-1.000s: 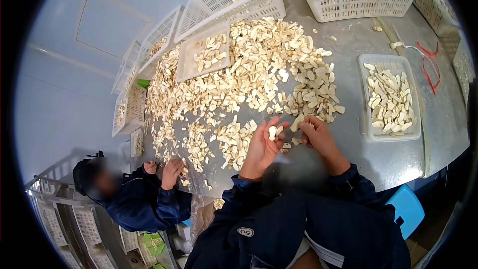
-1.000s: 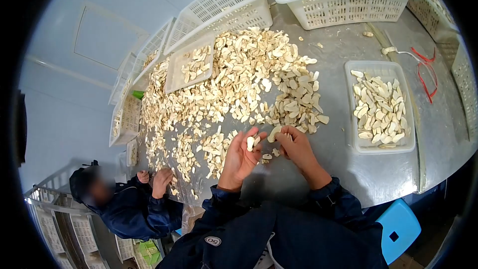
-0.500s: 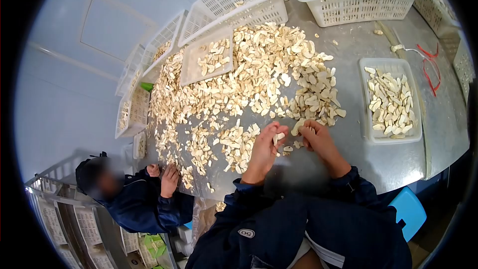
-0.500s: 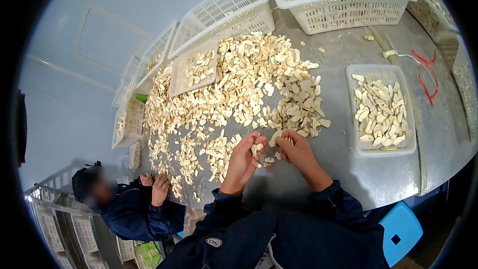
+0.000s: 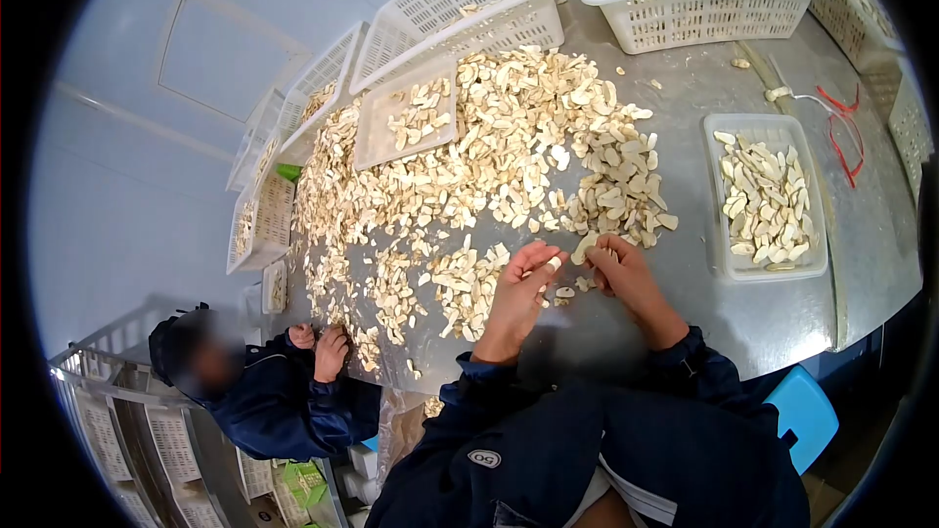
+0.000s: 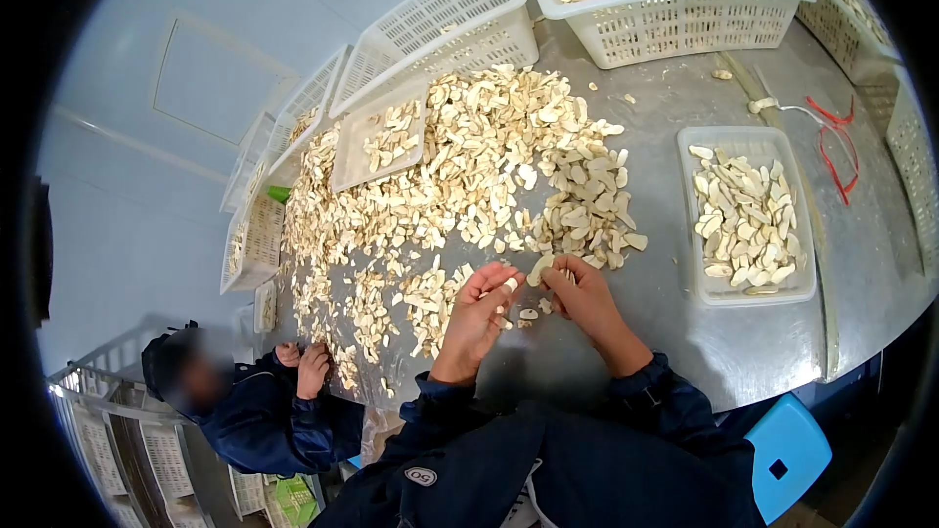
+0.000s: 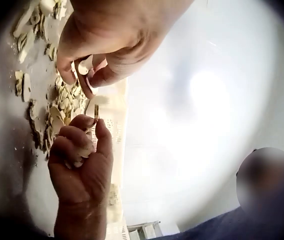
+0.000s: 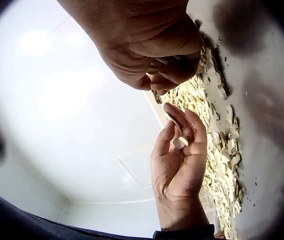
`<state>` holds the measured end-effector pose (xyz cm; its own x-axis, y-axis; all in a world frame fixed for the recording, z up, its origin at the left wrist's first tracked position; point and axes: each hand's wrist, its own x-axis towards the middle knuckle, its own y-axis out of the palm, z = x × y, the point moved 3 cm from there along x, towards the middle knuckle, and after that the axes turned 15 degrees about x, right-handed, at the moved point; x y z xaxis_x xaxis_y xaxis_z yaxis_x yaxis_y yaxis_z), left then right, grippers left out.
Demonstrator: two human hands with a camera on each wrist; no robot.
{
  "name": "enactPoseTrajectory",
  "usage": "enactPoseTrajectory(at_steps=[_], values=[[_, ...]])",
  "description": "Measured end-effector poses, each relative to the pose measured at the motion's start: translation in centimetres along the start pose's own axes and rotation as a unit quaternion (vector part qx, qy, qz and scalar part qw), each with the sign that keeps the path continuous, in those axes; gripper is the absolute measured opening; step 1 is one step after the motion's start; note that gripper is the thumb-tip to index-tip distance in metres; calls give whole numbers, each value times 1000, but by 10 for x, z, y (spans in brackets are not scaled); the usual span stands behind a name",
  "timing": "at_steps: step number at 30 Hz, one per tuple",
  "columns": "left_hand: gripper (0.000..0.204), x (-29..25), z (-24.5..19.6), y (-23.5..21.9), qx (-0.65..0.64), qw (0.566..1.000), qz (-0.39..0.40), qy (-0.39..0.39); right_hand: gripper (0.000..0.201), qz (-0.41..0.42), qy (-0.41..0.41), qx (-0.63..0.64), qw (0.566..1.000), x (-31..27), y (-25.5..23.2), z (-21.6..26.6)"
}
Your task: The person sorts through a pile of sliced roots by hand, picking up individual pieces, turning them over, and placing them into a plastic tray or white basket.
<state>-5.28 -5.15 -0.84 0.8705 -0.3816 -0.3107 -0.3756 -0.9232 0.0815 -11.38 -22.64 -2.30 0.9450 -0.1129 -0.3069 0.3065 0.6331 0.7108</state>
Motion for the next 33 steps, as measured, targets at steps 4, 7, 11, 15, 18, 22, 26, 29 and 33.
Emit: enactPoseTrajectory(at_steps=[4, 7, 11, 15, 18, 22, 26, 29, 33], values=[[25, -5, -8, 4, 276, 938, -92, 188, 13, -5, 8, -3, 1000, 0, -1, -1], [18, -12, -28, 10, 431, 854, -122, 267, 12, 2, 10, -20, 1000, 0, -2, -3], [18, -14, -25, 16, 347, 914, -70, 196, 14, 21, 9, -50, 999, -2, 2, 0], [22, -16, -26, 22, 430, 879, -14, 207, 20, 45, -16, -145, 988, 1, -3, -5], [22, -19, -30, 27, 450, 869, -21, 204, 21, 54, -52, -212, 974, 3, -5, -7], [21, -19, -29, 23, 440, 876, -3, 198, 21, 21, -91, -182, 979, -9, 12, 6], [22, -20, -32, 25, 388, 907, 9, 165, 22, 59, -46, -185, 980, -9, 11, 7], [24, -18, -24, 21, 350, 926, 27, 141, 21, 72, -46, -169, 982, -9, 10, 6], [25, -16, -18, 17, 339, 929, 28, 149, 21, 72, -44, -180, 980, -8, 10, 8]])
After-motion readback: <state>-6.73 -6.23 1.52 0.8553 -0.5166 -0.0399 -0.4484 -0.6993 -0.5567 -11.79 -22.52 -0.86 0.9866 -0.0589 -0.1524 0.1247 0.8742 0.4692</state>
